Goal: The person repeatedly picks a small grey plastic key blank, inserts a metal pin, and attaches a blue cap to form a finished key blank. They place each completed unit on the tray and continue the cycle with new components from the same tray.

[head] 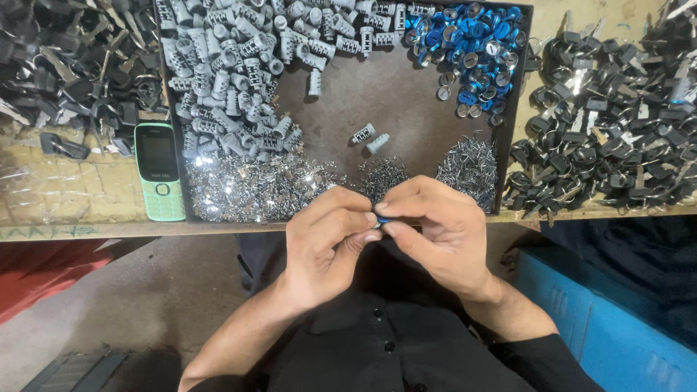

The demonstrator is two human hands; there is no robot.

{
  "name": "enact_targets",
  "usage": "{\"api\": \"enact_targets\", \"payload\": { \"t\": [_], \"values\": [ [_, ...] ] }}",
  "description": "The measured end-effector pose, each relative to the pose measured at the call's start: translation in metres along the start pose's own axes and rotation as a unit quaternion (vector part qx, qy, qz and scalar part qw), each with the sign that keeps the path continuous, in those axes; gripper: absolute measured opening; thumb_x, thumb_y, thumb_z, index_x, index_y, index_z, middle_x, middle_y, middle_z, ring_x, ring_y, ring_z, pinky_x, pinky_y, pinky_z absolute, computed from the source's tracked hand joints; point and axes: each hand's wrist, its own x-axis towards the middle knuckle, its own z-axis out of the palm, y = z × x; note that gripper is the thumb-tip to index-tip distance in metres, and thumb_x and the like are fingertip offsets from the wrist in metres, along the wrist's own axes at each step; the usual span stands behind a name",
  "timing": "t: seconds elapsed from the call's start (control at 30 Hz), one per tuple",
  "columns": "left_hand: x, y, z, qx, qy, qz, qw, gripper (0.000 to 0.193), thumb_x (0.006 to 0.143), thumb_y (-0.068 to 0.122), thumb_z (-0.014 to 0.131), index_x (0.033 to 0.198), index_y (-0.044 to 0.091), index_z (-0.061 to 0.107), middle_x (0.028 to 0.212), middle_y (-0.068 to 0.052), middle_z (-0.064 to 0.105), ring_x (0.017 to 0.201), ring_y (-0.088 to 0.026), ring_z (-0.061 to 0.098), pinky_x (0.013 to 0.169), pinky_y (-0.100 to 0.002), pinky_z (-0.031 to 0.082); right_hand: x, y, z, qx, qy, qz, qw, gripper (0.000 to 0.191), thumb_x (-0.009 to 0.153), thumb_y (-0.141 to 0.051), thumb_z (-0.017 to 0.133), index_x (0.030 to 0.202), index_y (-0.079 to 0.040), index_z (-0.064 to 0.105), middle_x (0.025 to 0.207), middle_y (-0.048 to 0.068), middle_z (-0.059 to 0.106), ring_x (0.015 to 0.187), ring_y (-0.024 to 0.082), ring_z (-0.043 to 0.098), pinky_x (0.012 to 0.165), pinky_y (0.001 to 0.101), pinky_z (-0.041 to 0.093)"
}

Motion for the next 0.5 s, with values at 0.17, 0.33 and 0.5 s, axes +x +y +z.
{"api": "enact_targets", "payload": {
  "t": [0.17, 0.33, 0.5],
  "values": [
    [-0.001, 0.005, -0.006, -0.223, 0.033, -0.209, 0.952, 0.047, 0.088, -0.003, 0.075, 0.127, 0.007, 0.052, 0.103, -0.004, 0.062, 0.089, -0.009, 0.06, 0.078, -0.023, 0.05, 0.002, -0.009, -0.004, -0.141, -0.084, -0.042, 0.986, 0.049, 0.078, -0.006, 0.086, 0.123, 0.001, 0.069, 0.113, 0.013, 0.064, 0.093, 0.016, 0.067, 0.079, 0.0265, 0.056],
    [0.001, 0.001, 0.004, -0.375, -0.011, -0.281, 0.883, 0.047, 0.089, -0.008, 0.073, 0.131, 0.003, 0.056, 0.105, -0.004, 0.062, 0.096, -0.009, 0.06, 0.086, -0.024, 0.051, -0.001, -0.009, 0.008, -0.298, 0.038, -0.158, 0.941, 0.045, 0.077, -0.013, 0.094, 0.117, -0.008, 0.074, 0.103, 0.005, 0.058, 0.086, 0.017, 0.059, 0.075, 0.0275, 0.048],
    [-0.004, -0.008, 0.019, -0.298, 0.02, -0.273, 0.914, 0.018, 0.093, -0.012, 0.07, 0.109, -0.004, 0.067, 0.11, -0.008, 0.065, 0.099, -0.013, 0.064, 0.089, -0.026, 0.053, -0.004, -0.008, -0.006, -0.363, 0.052, -0.166, 0.915, 0.051, 0.074, -0.014, 0.09, 0.12, -0.006, 0.069, 0.11, 0.012, 0.059, 0.095, 0.026, 0.061, 0.081, 0.0364, 0.052]
  ]
}}
